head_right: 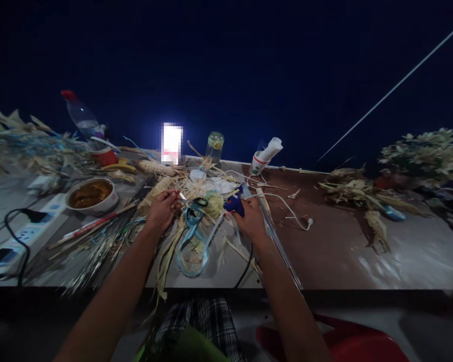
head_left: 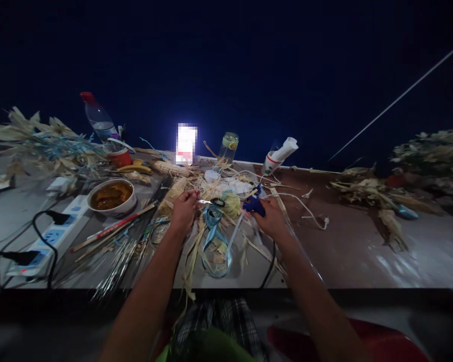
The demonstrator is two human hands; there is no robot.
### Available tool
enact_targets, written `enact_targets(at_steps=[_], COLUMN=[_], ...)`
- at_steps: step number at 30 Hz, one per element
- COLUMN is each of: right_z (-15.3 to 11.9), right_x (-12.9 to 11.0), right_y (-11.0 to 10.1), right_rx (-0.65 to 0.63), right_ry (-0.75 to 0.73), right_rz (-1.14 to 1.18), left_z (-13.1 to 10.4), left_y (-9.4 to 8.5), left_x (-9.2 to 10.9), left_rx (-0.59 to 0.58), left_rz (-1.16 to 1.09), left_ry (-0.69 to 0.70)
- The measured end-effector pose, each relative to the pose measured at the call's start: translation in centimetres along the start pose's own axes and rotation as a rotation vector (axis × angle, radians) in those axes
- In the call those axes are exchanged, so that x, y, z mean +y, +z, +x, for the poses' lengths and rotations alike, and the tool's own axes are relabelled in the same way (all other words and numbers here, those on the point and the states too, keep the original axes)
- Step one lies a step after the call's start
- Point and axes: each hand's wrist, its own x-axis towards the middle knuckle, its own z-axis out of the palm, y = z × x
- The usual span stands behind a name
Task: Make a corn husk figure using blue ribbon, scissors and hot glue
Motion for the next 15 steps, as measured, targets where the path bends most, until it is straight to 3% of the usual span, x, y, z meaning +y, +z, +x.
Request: enact_targets(at_steps=[15], right_z=[-0.01], right_x=[0.77], right_y=[1.16], right_rx=[-0.090], right_ry=[0.080], right_rz=[-0.126], left_z=[-1.00], left_y=[0.71], left_x=[1.01], left_rx=[-0.045], left_rz=[-0.032], left_ry=[0.037])
